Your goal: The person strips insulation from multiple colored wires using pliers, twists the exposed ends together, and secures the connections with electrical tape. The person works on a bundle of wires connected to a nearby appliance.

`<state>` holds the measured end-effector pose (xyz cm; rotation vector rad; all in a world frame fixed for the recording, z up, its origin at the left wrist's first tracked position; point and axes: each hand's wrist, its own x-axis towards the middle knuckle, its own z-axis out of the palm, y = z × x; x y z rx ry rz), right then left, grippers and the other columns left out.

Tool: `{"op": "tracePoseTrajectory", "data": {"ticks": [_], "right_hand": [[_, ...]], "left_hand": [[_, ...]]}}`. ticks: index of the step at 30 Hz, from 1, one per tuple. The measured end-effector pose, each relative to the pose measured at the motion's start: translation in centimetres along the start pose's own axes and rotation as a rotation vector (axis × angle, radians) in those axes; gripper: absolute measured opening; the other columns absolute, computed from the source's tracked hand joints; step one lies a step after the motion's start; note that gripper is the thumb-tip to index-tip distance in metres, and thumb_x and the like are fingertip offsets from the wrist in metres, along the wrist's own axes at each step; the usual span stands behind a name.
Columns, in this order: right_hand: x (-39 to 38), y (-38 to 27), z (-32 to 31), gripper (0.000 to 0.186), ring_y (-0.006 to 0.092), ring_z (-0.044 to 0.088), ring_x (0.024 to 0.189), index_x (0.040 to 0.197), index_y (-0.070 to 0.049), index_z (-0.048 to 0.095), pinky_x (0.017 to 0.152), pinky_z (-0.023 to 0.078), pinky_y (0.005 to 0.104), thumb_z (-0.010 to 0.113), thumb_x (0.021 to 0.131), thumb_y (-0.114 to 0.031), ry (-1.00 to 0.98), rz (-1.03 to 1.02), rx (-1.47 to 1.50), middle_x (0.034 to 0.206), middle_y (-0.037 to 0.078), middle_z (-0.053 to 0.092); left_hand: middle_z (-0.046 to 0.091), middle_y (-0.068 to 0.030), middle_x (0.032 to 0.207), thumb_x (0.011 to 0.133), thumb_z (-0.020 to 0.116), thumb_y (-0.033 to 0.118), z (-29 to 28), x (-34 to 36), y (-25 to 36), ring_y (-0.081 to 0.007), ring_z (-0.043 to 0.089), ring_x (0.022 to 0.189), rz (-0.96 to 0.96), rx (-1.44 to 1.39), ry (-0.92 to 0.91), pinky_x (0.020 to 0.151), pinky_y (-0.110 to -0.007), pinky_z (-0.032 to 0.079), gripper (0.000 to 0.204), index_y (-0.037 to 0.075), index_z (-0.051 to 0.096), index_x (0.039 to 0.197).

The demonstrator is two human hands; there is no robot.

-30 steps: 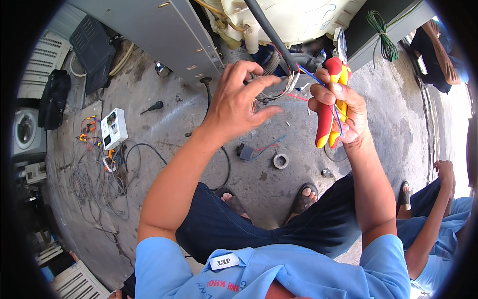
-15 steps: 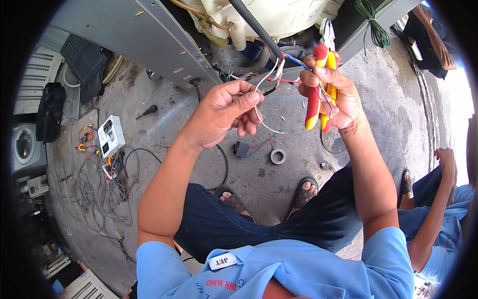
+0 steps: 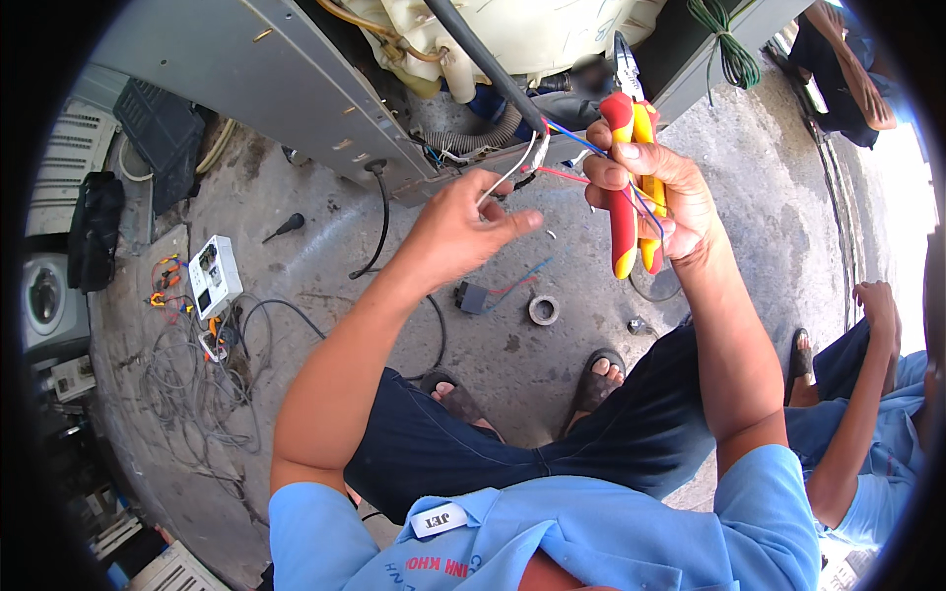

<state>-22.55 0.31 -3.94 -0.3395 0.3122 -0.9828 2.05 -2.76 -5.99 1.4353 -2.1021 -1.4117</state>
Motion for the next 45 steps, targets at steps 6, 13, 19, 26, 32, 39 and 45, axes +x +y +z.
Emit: {"op": "tracePoseTrajectory", "data": {"ticks": [6, 13, 19, 26, 32, 39, 45], "right_hand": [[-0.1, 0.7, 0.4, 0.018, 0.005, 0.043, 0.055, 0.108, -0.005, 0.051, 0.03, 0.033, 0.0146, 0.061, 0.094, -0.01, -0.011, 0.07, -0.03, 0.087, 0.008, 0.055], [-0.5, -1.2, -1.1, 0.018, 0.0024, 0.044, 0.052, 0.101, -0.005, 0.062, 0.038, 0.036, 0.0168, 0.072, 0.089, -0.014, 0.399, -0.125, -0.417, 0.09, 0.007, 0.07], [-0.5, -2.0, -3.1, 0.019, 0.0012, 0.046, 0.052, 0.103, -0.004, 0.063, 0.037, 0.034, 0.0167, 0.073, 0.088, -0.009, 0.515, -0.089, -0.567, 0.089, 0.009, 0.071], [-1.8, -0.2, 0.2, 0.031, 0.0082, 0.055, 0.061, 0.103, -0.004, 0.062, 0.048, 0.041, 0.0256, 0.081, 0.083, -0.018, 0.486, 0.286, -1.3, 0.083, 0.001, 0.067], [-3.5, 3.1, -2.6, 0.033, 0.0108, 0.055, 0.061, 0.103, -0.005, 0.063, 0.046, 0.04, 0.027, 0.083, 0.078, -0.016, 0.26, 0.198, -1.362, 0.078, 0.0, 0.062], [-4.4, 0.0, 1.0, 0.026, 0.0069, 0.052, 0.052, 0.098, -0.006, 0.062, 0.041, 0.036, 0.0213, 0.08, 0.08, -0.01, 0.501, 0.148, -0.971, 0.074, 0.0, 0.06], [-5.7, -2.8, -0.8, 0.03, 0.0056, 0.051, 0.051, 0.101, -0.006, 0.061, 0.039, 0.033, 0.02, 0.081, 0.08, -0.011, 0.594, 0.015, -0.919, 0.081, 0.003, 0.064]], "left_hand": [[0.066, -0.006, 0.088, 0.092, 0.072, 0.029, 6.3, 3.5, -2.7, -0.0097, 0.06, 0.075, -0.004, -0.721, -0.065, 0.065, -0.025, 0.051, 0.039, 0.001, 0.062, 0.118], [0.069, -0.0084, 0.1, 0.095, 0.067, 0.015, 9.6, 1.0, -5.6, -0.0155, 0.068, 0.088, -0.183, -0.775, -0.275, 0.072, -0.027, 0.055, 0.023, -0.001, 0.063, 0.112], [0.069, -0.011, 0.1, 0.093, 0.07, 0.013, 8.2, -2.1, -2.1, -0.0164, 0.069, 0.085, -0.268, -0.905, -0.243, 0.071, -0.025, 0.056, 0.023, -0.001, 0.062, 0.109], [0.069, -0.0104, 0.098, 0.093, 0.07, 0.015, 7.2, -2.3, -2.1, -0.0161, 0.069, 0.084, -0.238, -0.947, -0.135, 0.071, -0.026, 0.056, 0.024, 0.0, 0.063, 0.109], [0.069, -0.0084, 0.097, 0.093, 0.07, 0.016, 6.6, -1.4, -1.6, -0.0153, 0.069, 0.084, -0.178, -1.007, -0.089, 0.071, -0.026, 0.055, 0.026, 0.0, 0.063, 0.112], [0.065, -0.0094, 0.101, 0.092, 0.071, 0.025, 4.1, -0.9, -1.3, -0.0163, 0.067, 0.083, -0.125, -0.762, -0.147, 0.071, -0.027, 0.055, 0.037, 0.0, 0.059, 0.118], [0.059, -0.0118, 0.109, 0.093, 0.068, 0.034, 2.3, 0.9, -5.8, -0.021, 0.06, 0.091, -0.513, -1.254, 0.295, 0.079, -0.035, 0.054, 0.052, 0.002, 0.05, 0.13]]}}
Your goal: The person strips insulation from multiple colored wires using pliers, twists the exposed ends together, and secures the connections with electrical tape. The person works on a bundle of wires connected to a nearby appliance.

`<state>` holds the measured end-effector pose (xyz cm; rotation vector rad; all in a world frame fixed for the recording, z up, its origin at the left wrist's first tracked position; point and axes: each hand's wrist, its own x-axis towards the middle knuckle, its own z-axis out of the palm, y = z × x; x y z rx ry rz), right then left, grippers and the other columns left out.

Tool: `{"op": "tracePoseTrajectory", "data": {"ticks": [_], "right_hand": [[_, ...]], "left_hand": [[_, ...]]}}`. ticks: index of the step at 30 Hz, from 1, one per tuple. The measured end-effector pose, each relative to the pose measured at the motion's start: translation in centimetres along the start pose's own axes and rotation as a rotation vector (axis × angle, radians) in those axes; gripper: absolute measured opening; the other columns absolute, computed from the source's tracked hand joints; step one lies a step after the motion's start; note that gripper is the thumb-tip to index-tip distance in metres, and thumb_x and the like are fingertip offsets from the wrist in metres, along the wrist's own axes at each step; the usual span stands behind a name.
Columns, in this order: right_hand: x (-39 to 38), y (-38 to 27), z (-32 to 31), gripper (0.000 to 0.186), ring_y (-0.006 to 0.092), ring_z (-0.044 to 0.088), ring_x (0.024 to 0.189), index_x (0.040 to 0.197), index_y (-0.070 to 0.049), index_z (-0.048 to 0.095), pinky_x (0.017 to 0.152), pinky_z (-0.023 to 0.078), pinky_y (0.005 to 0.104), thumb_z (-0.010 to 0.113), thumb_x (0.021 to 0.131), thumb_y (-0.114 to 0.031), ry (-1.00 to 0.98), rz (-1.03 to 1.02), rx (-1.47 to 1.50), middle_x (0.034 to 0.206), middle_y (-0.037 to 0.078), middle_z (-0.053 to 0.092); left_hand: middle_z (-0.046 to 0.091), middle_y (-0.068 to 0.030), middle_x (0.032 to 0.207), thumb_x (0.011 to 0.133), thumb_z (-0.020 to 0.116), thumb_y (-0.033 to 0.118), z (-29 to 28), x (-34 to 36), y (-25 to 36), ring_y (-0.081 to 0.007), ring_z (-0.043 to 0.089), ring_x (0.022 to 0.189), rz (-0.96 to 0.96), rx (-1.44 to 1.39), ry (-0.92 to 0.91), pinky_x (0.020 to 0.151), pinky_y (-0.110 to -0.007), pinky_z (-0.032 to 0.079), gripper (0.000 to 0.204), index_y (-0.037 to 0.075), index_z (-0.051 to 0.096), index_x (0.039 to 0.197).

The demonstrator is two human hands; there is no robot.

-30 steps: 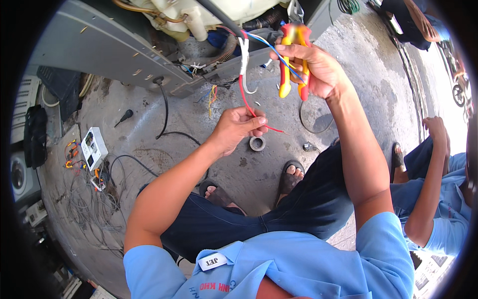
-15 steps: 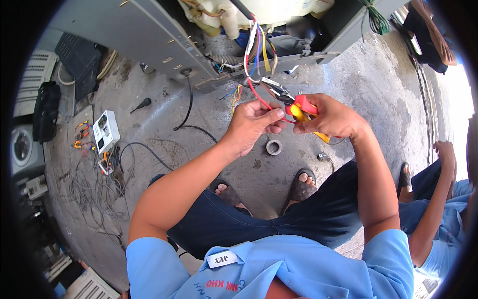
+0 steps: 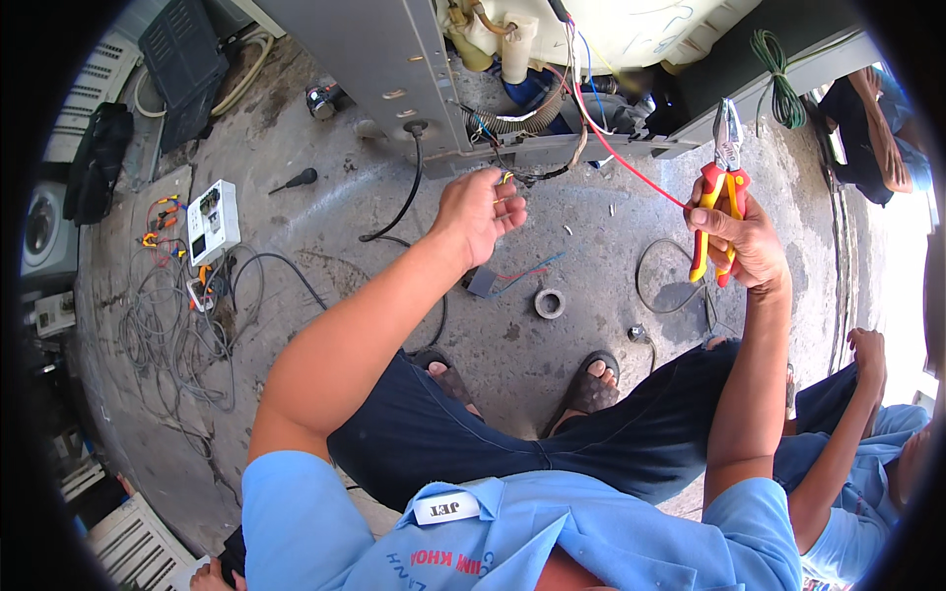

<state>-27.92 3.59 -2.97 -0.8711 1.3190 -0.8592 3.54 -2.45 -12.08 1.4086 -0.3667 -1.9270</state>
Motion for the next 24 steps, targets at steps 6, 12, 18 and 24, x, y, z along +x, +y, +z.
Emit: {"op": "tracePoseTrajectory", "data": {"ticks": [6, 12, 18, 24], "right_hand": [[-0.1, -0.4, -0.4, 0.03, 0.0055, 0.05, 0.049, 0.101, -0.007, 0.061, 0.039, 0.034, 0.0202, 0.081, 0.079, -0.012, 0.053, 0.001, -0.064, 0.081, 0.003, 0.064], [0.0, -0.2, -0.6, 0.029, 0.0056, 0.052, 0.05, 0.099, -0.006, 0.061, 0.039, 0.034, 0.0204, 0.081, 0.078, -0.014, 0.042, -0.021, -0.101, 0.079, 0.002, 0.063], [0.3, -0.2, -0.5, 0.029, 0.0061, 0.05, 0.047, 0.098, -0.005, 0.062, 0.039, 0.035, 0.0203, 0.081, 0.078, -0.015, 0.054, -0.027, -0.103, 0.077, 0.002, 0.063], [0.1, 0.1, -1.4, 0.029, 0.0056, 0.049, 0.045, 0.098, -0.005, 0.062, 0.04, 0.035, 0.02, 0.08, 0.079, -0.017, 0.086, -0.04, -0.156, 0.077, 0.002, 0.062]], "left_hand": [[0.058, -0.0079, 0.117, 0.09, 0.072, 0.041, -0.2, 2.5, 2.3, -0.0178, 0.056, 0.096, 0.153, 0.037, -0.107, 0.082, -0.035, 0.051, 0.052, 0.005, 0.057, 0.124], [0.066, -0.0025, 0.103, 0.095, 0.068, 0.034, -0.2, 0.9, -2.8, -0.0151, 0.06, 0.091, 0.105, 0.319, -0.045, 0.076, -0.03, 0.051, 0.034, 0.004, 0.066, 0.111], [0.067, -0.0142, 0.089, 0.092, 0.067, 0.034, 1.0, -3.9, -6.9, -0.0271, 0.065, 0.082, 0.452, 1.607, -0.695, 0.073, -0.041, 0.052, 0.031, 0.004, 0.073, 0.092], [0.067, -0.0195, 0.094, 0.093, 0.064, 0.029, -0.5, 2.5, -1.8, -0.0393, 0.065, 0.093, 1.082, 1.503, 0.035, 0.083, -0.045, 0.051, 0.032, 0.001, 0.067, 0.109]]}}
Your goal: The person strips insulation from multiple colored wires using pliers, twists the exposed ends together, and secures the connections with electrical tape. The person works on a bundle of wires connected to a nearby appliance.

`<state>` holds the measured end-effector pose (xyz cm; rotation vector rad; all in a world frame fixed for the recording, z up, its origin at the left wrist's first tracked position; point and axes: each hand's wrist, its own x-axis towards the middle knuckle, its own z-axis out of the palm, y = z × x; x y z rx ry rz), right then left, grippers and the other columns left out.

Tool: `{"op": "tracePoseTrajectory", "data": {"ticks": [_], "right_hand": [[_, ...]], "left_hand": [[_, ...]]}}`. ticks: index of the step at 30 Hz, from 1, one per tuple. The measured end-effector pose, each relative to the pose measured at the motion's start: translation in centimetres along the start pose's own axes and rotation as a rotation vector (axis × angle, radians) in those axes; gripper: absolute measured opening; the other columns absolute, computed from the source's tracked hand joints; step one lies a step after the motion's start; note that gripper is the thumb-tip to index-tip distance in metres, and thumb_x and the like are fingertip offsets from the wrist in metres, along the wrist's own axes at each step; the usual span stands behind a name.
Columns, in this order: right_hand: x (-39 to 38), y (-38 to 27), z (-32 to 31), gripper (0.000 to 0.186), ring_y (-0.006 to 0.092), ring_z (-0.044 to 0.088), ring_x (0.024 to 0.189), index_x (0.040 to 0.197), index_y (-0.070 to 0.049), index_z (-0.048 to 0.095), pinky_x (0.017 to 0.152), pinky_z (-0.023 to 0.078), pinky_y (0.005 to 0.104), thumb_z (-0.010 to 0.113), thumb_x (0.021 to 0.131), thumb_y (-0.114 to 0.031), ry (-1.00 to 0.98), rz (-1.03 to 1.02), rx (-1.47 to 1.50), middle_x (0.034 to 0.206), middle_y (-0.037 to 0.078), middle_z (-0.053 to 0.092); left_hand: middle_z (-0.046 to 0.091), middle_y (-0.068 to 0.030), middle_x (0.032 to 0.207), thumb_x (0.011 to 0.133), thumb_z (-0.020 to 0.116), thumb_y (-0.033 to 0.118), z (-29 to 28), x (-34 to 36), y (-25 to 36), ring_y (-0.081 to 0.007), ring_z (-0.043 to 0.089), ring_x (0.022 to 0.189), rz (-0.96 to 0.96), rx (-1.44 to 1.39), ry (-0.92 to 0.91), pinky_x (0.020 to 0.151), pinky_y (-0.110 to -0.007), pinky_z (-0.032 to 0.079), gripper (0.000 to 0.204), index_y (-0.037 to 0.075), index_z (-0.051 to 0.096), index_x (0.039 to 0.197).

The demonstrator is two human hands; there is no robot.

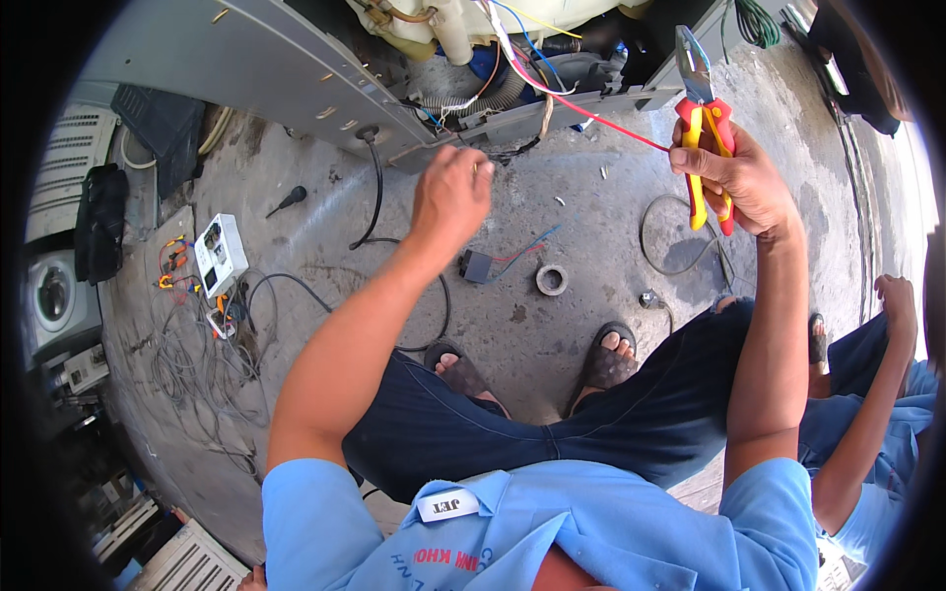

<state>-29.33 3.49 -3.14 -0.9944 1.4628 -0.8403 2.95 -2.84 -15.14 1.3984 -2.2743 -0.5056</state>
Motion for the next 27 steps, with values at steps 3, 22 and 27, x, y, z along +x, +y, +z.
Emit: {"op": "tracePoseTrajectory", "data": {"ticks": [3, 22, 27], "right_hand": [[0.3, 0.3, 0.1, 0.028, 0.0048, 0.047, 0.045, 0.098, -0.006, 0.062, 0.04, 0.034, 0.0199, 0.079, 0.079, -0.018, -0.022, 0.002, -0.056, 0.077, 0.001, 0.061], [2.5, 2.0, 3.2, 0.06, 0.0322, 0.067, 0.088, 0.111, -0.001, 0.061, 0.079, 0.052, 0.0422, 0.079, 0.08, -0.049, 0.265, -0.136, -0.775, 0.091, 0.017, 0.069], [-0.3, -0.4, 2.7, 0.047, 0.0099, 0.057, 0.078, 0.097, -0.001, 0.065, 0.072, 0.048, 0.028, 0.085, 0.079, -0.039, 0.304, -0.083, -0.321, 0.082, 0.002, 0.062]], "left_hand": [[0.069, -0.0211, 0.104, 0.096, 0.06, 0.027, 1.1, 1.2, -3.7, -0.0383, 0.065, 0.099, -0.172, 0.022, -0.096, 0.086, -0.045, 0.051, 0.035, -0.002, 0.065, 0.115], [0.068, -0.0097, 0.111, 0.097, 0.062, 0.018, -2.3, -1.4, 3.0, -0.0177, 0.065, 0.096, -0.828, -1.432, -0.61, 0.081, -0.032, 0.053, 0.019, 0.003, 0.064, 0.109], [0.068, -0.0093, 0.111, 0.097, 0.062, 0.018, -2.6, -1.4, 2.9, -0.017, 0.065, 0.095, -0.793, -1.441, -0.628, 0.08, -0.031, 0.052, 0.02, 0.003, 0.063, 0.11]]}}
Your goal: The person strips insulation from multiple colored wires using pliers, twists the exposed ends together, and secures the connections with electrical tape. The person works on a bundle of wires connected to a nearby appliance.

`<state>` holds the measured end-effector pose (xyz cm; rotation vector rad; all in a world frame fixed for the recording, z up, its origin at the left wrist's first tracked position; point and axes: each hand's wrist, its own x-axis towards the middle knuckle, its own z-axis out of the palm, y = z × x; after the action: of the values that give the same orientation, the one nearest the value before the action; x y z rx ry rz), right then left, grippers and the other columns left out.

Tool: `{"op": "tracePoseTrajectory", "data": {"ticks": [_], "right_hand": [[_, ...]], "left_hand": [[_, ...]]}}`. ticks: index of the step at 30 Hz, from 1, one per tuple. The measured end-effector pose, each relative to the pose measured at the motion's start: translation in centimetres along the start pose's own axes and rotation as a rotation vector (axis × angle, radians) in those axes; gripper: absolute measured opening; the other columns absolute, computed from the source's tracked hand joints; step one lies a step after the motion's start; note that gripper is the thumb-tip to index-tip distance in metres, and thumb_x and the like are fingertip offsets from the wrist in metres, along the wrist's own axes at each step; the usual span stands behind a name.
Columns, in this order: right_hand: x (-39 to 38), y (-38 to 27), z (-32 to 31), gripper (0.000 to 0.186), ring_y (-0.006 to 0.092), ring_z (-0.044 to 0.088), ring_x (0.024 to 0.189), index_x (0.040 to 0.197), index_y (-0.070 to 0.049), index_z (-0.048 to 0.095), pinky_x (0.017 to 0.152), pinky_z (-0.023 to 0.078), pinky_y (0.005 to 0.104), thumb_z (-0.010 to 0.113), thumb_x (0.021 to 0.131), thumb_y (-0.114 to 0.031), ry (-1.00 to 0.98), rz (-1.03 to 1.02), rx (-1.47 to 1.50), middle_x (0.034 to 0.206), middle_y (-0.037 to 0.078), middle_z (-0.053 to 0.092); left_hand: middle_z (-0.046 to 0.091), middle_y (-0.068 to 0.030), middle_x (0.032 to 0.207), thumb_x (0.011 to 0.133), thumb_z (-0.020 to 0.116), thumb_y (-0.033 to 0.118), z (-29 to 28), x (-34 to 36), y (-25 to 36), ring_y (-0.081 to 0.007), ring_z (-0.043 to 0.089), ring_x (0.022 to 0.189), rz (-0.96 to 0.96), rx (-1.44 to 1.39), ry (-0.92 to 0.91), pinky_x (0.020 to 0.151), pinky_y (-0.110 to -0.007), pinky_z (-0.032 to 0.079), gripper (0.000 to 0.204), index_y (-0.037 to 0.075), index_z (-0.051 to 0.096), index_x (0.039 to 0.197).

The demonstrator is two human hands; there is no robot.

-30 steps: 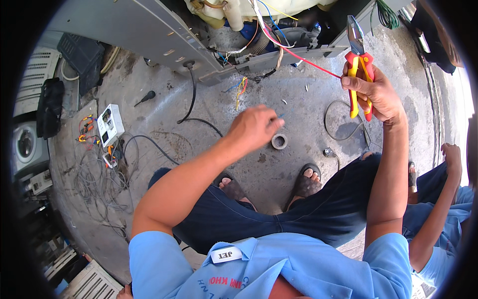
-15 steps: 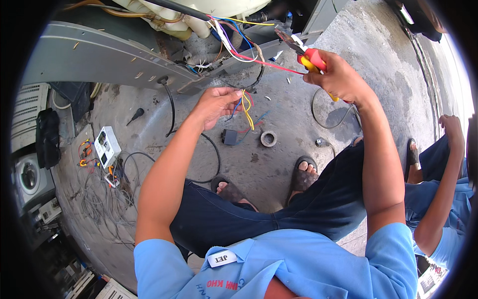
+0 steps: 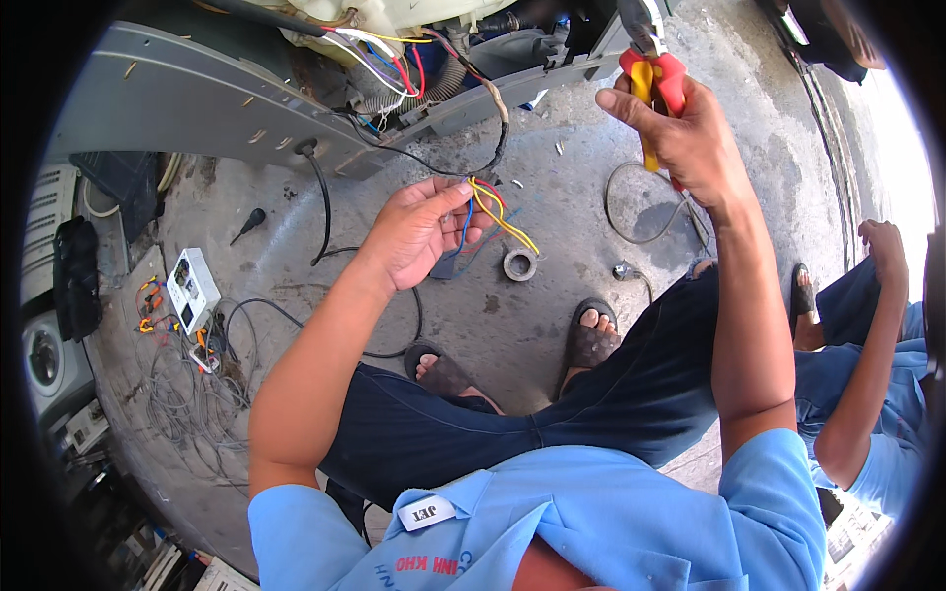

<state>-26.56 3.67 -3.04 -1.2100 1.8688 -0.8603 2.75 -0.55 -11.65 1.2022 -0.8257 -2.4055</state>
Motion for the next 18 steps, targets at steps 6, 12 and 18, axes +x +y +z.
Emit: {"op": "tracePoseTrajectory", "data": {"ticks": [6, 12, 18], "right_hand": [[-3.2, -0.4, 4.4, 0.043, 0.0127, 0.059, 0.078, 0.102, 0.0, 0.065, 0.073, 0.05, 0.0291, 0.085, 0.078, -0.029, -0.307, 0.001, 0.076, 0.083, 0.004, 0.064], [-3.3, 0.4, 7.0, 0.025, 0.008, 0.055, 0.08, 0.098, -0.002, 0.063, 0.074, 0.048, 0.0256, 0.08, 0.083, -0.013, -0.367, -0.001, 0.095, 0.088, -0.001, 0.062], [-2.9, 0.7, 6.2, 0.019, 0.0061, 0.054, 0.081, 0.099, -0.003, 0.062, 0.077, 0.047, 0.024, 0.075, 0.086, -0.006, -0.325, 0.0, 0.289, 0.088, -0.003, 0.061]], "left_hand": [[0.068, -0.0075, 0.107, 0.098, 0.062, 0.021, 0.6, -0.2, 0.3, -0.0166, 0.065, 0.095, -0.003, 0.007, -0.015, 0.08, -0.031, 0.052, 0.022, 0.003, 0.062, 0.111], [0.067, -0.0068, 0.106, 0.098, 0.063, 0.022, 1.5, -0.5, 0.4, -0.0167, 0.066, 0.094, 0.015, 0.003, 0.012, 0.079, -0.032, 0.053, 0.023, 0.004, 0.06, 0.113], [0.067, -0.0076, 0.106, 0.098, 0.064, 0.024, 0.9, -0.8, -0.3, -0.0185, 0.067, 0.094, -0.05, 0.131, -0.067, 0.077, -0.033, 0.055, 0.028, 0.004, 0.059, 0.117]]}}
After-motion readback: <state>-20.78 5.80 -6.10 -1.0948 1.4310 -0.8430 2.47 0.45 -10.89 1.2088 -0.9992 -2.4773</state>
